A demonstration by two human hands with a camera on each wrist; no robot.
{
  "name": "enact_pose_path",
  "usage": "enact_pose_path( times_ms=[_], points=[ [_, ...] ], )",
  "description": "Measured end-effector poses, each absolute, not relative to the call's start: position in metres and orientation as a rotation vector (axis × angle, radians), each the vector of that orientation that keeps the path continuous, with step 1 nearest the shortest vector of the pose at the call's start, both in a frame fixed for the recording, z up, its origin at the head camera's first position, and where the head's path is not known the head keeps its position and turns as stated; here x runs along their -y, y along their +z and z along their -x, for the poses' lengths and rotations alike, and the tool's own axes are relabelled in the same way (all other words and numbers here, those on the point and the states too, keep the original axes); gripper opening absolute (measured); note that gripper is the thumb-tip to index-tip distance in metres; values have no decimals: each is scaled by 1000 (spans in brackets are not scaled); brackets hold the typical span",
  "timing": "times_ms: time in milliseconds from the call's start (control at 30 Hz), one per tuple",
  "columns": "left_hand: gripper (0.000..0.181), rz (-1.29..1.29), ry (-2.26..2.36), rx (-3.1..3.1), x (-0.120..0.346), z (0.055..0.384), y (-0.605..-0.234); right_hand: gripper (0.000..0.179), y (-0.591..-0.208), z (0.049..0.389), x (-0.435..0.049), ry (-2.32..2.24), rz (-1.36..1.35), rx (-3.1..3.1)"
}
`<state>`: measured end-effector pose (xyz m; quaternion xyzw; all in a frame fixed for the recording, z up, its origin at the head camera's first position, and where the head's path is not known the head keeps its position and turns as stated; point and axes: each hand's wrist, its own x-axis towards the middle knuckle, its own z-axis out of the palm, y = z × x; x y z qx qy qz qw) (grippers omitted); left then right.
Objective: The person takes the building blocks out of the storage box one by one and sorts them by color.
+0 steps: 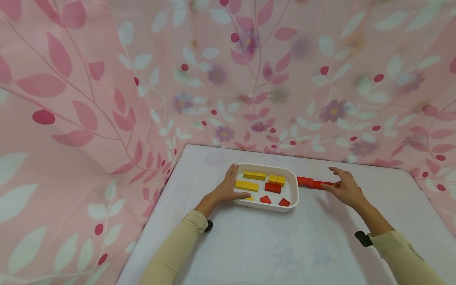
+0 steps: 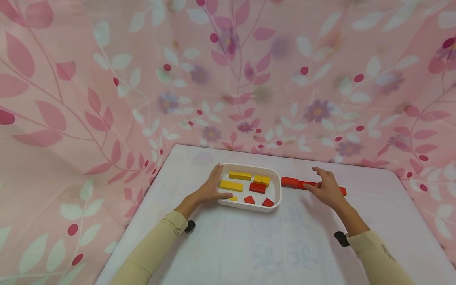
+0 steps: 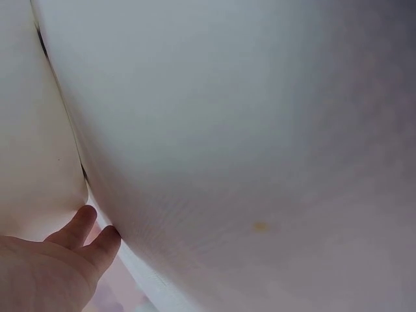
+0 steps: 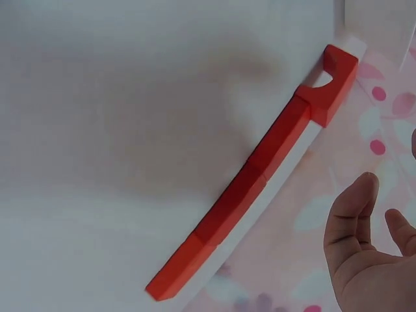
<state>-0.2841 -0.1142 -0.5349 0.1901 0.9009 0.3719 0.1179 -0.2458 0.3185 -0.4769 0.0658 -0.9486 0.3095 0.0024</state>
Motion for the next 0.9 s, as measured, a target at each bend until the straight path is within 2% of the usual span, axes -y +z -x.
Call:
enact_pose_path(
  times_ms=[333, 900],
  points=[
    [125, -558, 1102, -2635, 115, 284, -536, 79, -475, 253, -283, 1095, -212, 2957],
    [123, -560, 1081, -2635, 119, 277, -542, 66, -480, 244, -214, 1189, -455, 2874]
  ],
)
